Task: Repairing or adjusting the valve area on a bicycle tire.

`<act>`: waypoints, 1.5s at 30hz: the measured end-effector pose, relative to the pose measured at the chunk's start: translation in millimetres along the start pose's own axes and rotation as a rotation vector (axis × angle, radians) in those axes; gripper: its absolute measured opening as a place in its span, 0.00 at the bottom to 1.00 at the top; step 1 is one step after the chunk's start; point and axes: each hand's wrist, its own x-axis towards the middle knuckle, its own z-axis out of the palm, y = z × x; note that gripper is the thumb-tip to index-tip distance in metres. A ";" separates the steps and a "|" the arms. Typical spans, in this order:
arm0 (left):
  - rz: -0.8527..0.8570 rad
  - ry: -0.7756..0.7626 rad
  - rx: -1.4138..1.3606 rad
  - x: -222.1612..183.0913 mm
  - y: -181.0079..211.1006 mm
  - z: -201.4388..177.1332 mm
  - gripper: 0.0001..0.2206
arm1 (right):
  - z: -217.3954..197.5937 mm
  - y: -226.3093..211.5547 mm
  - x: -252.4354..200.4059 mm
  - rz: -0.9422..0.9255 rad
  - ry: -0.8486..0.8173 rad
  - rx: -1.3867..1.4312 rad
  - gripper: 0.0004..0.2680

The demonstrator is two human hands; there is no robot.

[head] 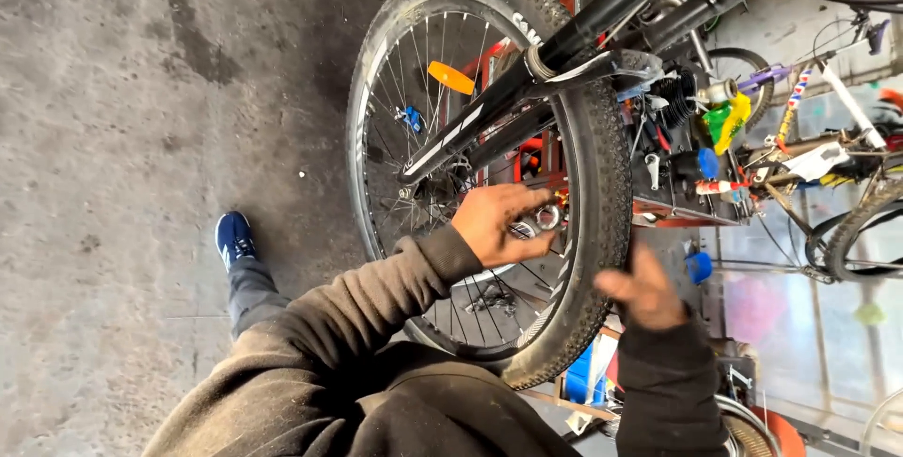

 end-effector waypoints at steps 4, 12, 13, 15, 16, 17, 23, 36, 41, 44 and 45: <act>0.129 0.156 0.110 -3.2 3.5 -4.1 0.19 | -3.2 -8.3 27.9 -0.057 0.030 -0.068 0.29; -0.014 0.089 0.103 26.9 5.9 -13.8 0.18 | -21.1 71.8 28.6 -0.042 0.264 0.222 0.26; -0.014 0.089 0.100 28.8 3.3 -14.0 0.18 | -16.8 65.6 29.3 -0.041 0.265 0.220 0.26; -0.122 -0.002 -0.172 30.2 -1.0 -13.8 0.19 | -6.2 55.3 26.9 -0.047 0.303 0.289 0.26; -0.121 -0.001 -0.170 31.9 0.6 -16.2 0.19 | -7.6 58.3 27.1 -0.049 0.302 0.290 0.26; -0.109 -0.039 -0.183 33.5 2.1 -18.8 0.20 | -8.6 61.3 27.3 -0.059 0.304 0.277 0.27; -0.139 -0.042 -0.168 23.2 6.0 -14.7 0.21 | -4.0 68.7 27.9 -0.109 0.273 0.139 0.30; -0.639 -0.254 -0.309 40.4 -7.2 0.7 0.30 | -2.3 60.7 18.0 -0.080 0.263 0.331 0.26; -0.320 0.052 -0.226 8.3 -7.6 19.2 0.20 | 17.6 38.6 14.3 -0.115 0.243 0.347 0.22; -0.089 0.157 -0.271 -3.4 -6.5 23.9 0.17 | 9.3 59.7 12.0 -0.107 0.281 0.342 0.24; -0.022 0.187 -0.277 -6.6 -5.3 27.3 0.15 | 10.8 60.3 9.6 -0.100 0.286 0.344 0.24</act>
